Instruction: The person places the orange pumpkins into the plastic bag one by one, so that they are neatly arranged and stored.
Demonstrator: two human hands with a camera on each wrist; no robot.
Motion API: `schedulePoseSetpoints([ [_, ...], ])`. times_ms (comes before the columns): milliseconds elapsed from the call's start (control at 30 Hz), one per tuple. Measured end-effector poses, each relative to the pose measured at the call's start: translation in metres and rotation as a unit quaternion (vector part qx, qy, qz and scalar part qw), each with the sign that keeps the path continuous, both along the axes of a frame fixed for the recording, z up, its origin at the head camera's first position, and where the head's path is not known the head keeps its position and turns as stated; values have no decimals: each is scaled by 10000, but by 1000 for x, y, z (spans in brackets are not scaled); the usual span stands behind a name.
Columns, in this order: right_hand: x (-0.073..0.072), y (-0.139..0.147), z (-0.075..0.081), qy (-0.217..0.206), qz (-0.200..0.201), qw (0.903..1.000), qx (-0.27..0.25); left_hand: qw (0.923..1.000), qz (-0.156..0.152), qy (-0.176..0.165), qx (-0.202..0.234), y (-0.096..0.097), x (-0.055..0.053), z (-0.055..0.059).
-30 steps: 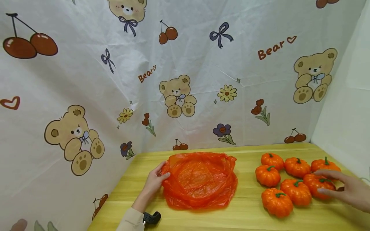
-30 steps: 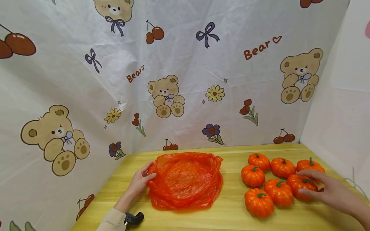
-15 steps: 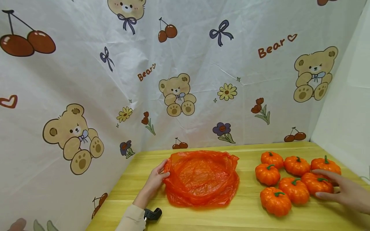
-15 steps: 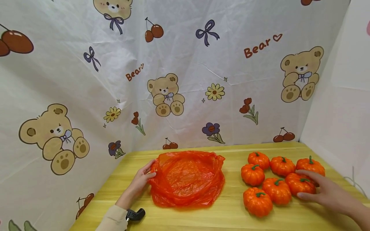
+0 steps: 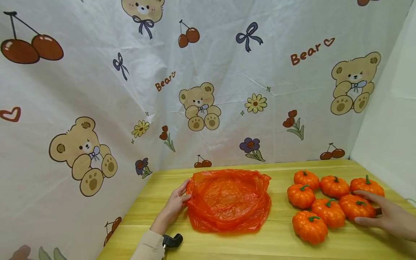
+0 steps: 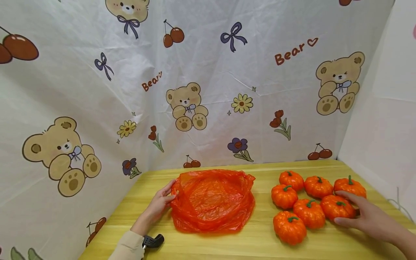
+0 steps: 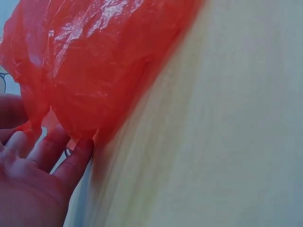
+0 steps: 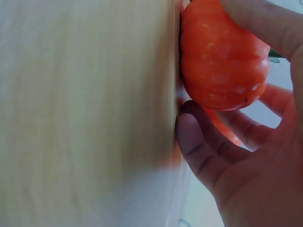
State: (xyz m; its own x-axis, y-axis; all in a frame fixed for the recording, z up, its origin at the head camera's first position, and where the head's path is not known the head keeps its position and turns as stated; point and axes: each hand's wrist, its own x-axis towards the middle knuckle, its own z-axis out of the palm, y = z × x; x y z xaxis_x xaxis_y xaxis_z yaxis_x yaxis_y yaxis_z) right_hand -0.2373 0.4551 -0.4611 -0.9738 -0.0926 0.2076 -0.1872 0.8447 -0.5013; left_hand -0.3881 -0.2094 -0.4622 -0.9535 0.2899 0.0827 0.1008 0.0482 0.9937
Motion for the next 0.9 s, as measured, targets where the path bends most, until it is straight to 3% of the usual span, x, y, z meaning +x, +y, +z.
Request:
schedulePoseSetpoints([
  [367, -1, 2, 4, -40, -174, 9998, 97, 10000, -33, 51, 62, -1, 1, 0],
  [600, -1, 11, 6, 919, -61, 9954, -260, 9999, 33, -37, 104, 0, 0, 1],
  [700, -2, 7, 18, 758, -191, 9968, -174, 9999, 39, -9, 107, 0, -1, 1],
  [900, -2, -12, 48, 215, 7, 9996, -205, 9999, -41, -12, 164, 0, -1, 0],
])
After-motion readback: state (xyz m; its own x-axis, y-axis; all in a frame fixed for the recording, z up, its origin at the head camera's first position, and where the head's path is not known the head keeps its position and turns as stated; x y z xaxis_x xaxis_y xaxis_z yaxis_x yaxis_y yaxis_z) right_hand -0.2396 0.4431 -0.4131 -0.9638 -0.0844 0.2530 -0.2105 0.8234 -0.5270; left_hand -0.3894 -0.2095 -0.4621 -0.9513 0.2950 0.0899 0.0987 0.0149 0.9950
